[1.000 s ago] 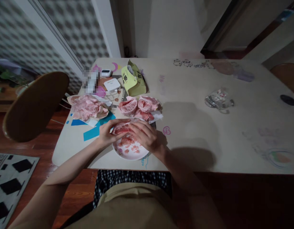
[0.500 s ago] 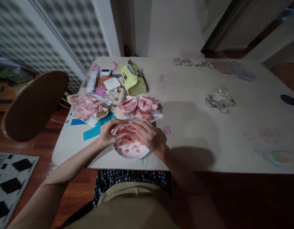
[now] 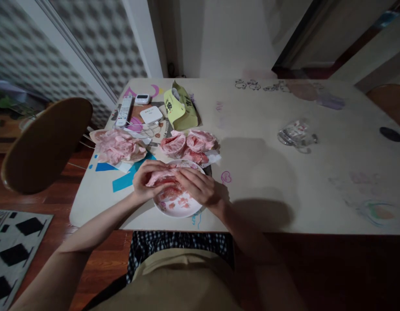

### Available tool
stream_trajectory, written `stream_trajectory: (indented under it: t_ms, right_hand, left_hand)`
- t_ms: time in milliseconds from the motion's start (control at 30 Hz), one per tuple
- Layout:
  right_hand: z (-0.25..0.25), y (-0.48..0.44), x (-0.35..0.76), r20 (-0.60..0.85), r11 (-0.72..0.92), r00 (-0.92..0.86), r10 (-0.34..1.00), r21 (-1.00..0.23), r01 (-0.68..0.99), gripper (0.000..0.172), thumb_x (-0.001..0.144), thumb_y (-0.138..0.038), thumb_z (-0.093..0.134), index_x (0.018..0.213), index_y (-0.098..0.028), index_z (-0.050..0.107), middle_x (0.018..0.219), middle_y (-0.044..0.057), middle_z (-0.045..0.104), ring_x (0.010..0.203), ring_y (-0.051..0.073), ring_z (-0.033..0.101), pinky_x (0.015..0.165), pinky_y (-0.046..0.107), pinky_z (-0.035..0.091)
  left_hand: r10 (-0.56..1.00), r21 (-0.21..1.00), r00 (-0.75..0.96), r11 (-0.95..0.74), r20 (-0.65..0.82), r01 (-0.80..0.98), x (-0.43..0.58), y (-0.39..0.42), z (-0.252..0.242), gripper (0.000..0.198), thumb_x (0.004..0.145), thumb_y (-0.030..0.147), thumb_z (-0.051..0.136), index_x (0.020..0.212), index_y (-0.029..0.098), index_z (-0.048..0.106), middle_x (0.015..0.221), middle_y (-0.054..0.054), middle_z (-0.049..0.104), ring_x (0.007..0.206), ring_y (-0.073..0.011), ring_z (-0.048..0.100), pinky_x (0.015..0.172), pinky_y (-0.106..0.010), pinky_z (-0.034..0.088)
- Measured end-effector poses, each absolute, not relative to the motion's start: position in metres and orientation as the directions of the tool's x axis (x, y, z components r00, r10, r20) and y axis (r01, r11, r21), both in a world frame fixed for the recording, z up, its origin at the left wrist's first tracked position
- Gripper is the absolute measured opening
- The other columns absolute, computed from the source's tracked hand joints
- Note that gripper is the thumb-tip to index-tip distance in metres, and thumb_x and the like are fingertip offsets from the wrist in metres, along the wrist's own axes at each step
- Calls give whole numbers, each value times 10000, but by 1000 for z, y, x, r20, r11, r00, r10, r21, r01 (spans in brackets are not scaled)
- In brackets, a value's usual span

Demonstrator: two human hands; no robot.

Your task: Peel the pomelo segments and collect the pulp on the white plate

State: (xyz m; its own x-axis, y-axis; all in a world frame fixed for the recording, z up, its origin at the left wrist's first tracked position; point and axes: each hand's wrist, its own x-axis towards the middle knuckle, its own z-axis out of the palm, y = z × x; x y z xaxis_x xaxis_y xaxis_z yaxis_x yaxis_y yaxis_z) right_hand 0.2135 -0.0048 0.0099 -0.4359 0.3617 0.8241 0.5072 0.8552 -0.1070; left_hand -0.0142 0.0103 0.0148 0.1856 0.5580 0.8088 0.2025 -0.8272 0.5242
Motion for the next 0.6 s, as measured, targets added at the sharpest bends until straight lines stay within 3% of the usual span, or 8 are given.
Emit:
stream_trajectory:
  t_ms: [167, 300, 600]
  right_hand:
    - [8, -9, 208, 825, 830, -399, 401, -143, 539, 690, 918, -94, 746, 1547, -226, 496, 1240, 69, 781, 1118, 193, 761, 1001, 307, 653]
    - [14, -11, 196, 853, 788, -295, 429, -194, 585, 605, 931, -104, 737, 1497, -229, 563, 1091, 47, 816, 950, 168, 787, 914, 272, 665]
    - [21, -10, 192, 871, 807, -325, 368, -126, 577, 414, 901, -60, 751, 1308, -123, 703, 1062, 102, 821, 1011, 194, 789, 943, 291, 664]
  left_hand:
    - [703, 700, 66, -711, 708, 59, -7, 3, -2, 554, 812, 360, 888, 1263, 231, 594, 1269, -131, 729, 1226, -273, 723, 1048, -463, 619]
    - [807, 807, 47, -590, 588, 22, -8, 0, -14, 556, 926, 384, 771, 1410, 234, 540, 1398, -181, 673, 1310, -303, 684, 1087, -479, 598]
    - [715, 714, 167, -696, 679, 73, -11, -1, -6, 379, 987, 160, 642, 1355, 252, 633, 1350, -131, 725, 1338, -273, 668, 1103, -461, 588]
